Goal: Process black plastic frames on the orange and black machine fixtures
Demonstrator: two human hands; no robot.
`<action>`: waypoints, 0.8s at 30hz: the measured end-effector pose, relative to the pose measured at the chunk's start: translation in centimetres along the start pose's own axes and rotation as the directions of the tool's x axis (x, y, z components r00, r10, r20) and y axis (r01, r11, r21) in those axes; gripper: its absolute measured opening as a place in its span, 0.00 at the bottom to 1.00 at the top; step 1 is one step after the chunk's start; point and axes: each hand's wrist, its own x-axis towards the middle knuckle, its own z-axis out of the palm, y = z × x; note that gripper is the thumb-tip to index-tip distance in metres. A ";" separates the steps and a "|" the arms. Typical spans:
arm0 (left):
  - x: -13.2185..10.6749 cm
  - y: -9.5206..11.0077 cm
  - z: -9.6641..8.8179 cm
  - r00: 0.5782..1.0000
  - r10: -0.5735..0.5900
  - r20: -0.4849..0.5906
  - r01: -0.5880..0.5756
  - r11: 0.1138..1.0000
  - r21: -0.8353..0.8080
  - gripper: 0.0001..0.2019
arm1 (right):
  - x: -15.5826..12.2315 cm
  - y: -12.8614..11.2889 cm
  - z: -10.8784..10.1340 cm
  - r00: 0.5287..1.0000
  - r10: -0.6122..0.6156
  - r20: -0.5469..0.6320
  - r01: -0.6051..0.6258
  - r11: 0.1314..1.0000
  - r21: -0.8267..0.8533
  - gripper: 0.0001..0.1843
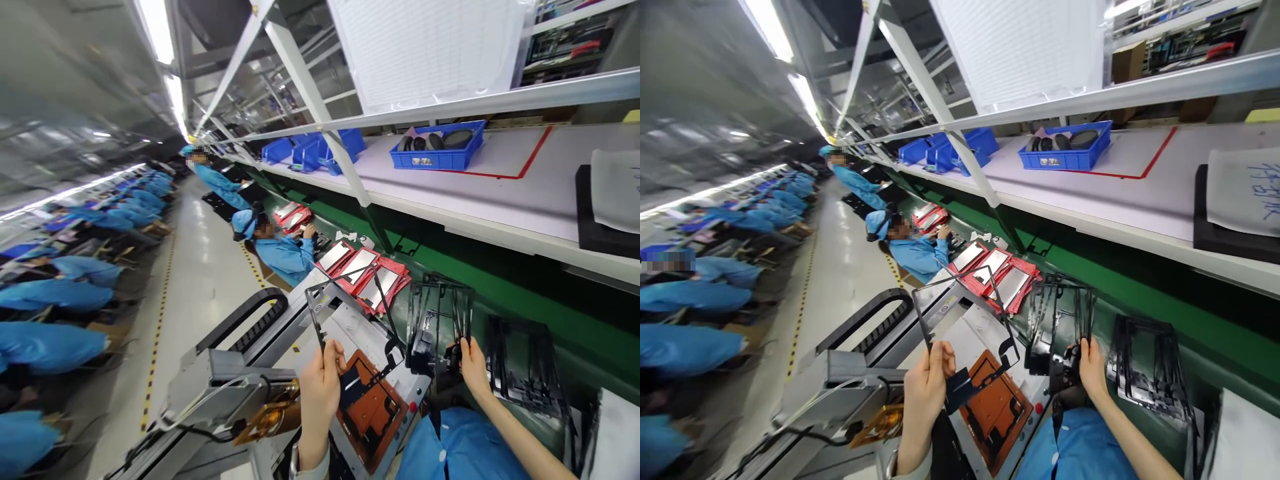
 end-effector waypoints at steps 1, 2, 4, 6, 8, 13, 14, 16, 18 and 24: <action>0.1 0.0 -0.7 0.999 0.006 -0.033 -0.006 1.000 0.005 0.32 | 1.0 1.0 0.0 0.998 0.037 -0.043 -0.042 0.993 -0.114 0.34; 0.1 -0.1 -1.3 0.999 -0.002 -0.054 0.001 1.000 -0.025 0.32 | 1.9 2.0 0.0 0.992 0.089 -0.090 -0.109 0.964 -0.243 0.33; 0.3 -0.4 -2.3 0.998 -0.052 -0.047 0.042 0.980 -0.195 0.32 | 3.9 4.0 0.1 0.966 0.199 -0.165 -0.254 0.841 -0.478 0.30; 0.2 -1.0 -2.6 0.993 -0.102 0.059 0.118 0.884 -0.452 0.33 | 5.6 6.1 0.4 0.940 0.285 -0.188 -0.338 0.700 -0.629 0.29; -0.1 -1.6 -2.4 0.975 -0.101 0.196 0.209 0.707 -0.675 0.33 | 7.2 8.1 0.5 0.928 0.327 -0.179 -0.354 0.619 -0.701 0.30; -2.0 -2.8 -1.6 0.942 -0.055 0.332 0.329 0.361 -0.873 0.34 | 9.8 12.3 0.3 0.929 0.328 -0.174 -0.340 0.568 -0.749 0.31; -2.4 -2.9 -1.5 0.936 -0.059 0.346 0.345 0.341 -0.875 0.33 | 10.2 12.9 0.1 0.926 0.332 -0.179 -0.346 0.560 -0.753 0.31; -3.2 -2.9 -1.4 0.929 -0.076 0.363 0.367 0.330 -0.870 0.33 | 10.8 13.8 -0.2 0.920 0.343 -0.191 -0.361 0.550 -0.753 0.30; -3.6 -2.7 -1.5 0.925 -0.096 0.368 0.378 0.332 -0.864 0.33 | 11.2 14.3 -0.6 0.917 0.346 -0.200 -0.371 0.554 -0.746 0.29; -3.4 -2.2 -1.2 0.928 -0.160 0.336 0.372 0.371 -0.851 0.34 | 11.5 14.3 -1.1 0.940 0.272 -0.207 -0.332 0.590 -0.736 0.30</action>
